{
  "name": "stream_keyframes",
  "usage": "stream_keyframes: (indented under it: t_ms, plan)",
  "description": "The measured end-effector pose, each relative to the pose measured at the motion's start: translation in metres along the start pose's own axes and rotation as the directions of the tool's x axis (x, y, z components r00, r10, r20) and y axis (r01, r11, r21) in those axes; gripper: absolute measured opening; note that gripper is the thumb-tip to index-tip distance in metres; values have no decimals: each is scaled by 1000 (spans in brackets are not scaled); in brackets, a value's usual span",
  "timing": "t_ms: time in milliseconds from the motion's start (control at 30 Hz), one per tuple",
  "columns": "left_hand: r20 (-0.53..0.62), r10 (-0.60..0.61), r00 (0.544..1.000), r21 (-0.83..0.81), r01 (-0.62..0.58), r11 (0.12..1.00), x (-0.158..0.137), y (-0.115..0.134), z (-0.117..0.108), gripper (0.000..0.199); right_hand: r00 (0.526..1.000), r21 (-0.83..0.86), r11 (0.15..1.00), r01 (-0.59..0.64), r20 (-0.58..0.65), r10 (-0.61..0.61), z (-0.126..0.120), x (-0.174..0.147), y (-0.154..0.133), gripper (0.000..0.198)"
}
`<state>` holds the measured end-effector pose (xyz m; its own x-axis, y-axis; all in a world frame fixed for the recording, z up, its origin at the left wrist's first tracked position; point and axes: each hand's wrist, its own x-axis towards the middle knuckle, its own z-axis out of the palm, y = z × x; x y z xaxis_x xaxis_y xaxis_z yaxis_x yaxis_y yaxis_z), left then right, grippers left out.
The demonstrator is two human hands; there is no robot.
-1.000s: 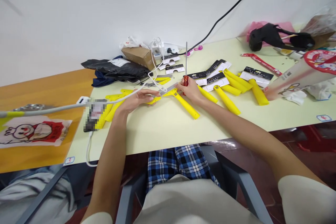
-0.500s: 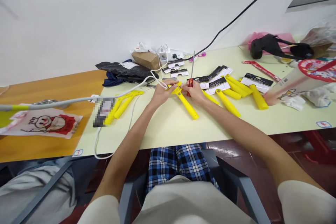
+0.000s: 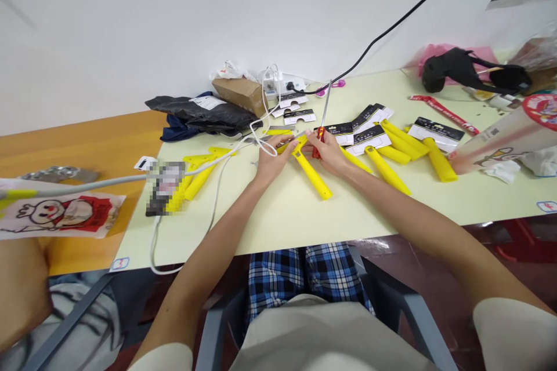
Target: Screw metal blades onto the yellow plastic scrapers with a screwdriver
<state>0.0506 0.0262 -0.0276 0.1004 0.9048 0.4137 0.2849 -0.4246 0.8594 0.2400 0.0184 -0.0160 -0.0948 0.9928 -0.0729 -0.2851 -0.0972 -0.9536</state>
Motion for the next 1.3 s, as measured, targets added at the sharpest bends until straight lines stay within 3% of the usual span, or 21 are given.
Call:
stream_keyframes:
  t_ms: [133, 467, 700, 833, 900, 1067, 1300]
  plan:
    - [37, -26, 999, -55, 28, 998, -1, -3, 1, 36, 1000, -26, 1000, 13, -15, -13, 0, -3, 0, 72]
    - [95, 29, 995, -124, -17, 992, 5, -5, -8, 39, 996, -23, 997, 68, -58, -70, -2, -2, -3, 68]
    - [83, -10, 996, -374, 40, 926, 1, 2, -6, 41, 976, -29, 982, 189, -106, -191, -1, -6, -13, 68]
    - [43, 5, 999, -401, 13, 916, -1, 7, -5, 38, 968, -78, 971, 225, -98, -232, 0, -9, -17, 68]
    - [-10, 10, 1000, -373, -12, 928, -1, 9, -6, 38, 977, -62, 977, 203, -60, -207, 1, -11, -19, 68]
    - [-134, 9, 991, -351, -56, 935, 1, 9, -10, 42, 985, -49, 998, 41, 172, -32, 6, -21, -27, 71]
    - [-110, 39, 993, -438, -84, 895, 2, 6, -15, 35, 989, -72, 996, 53, 145, -42, 9, -28, -32, 71]
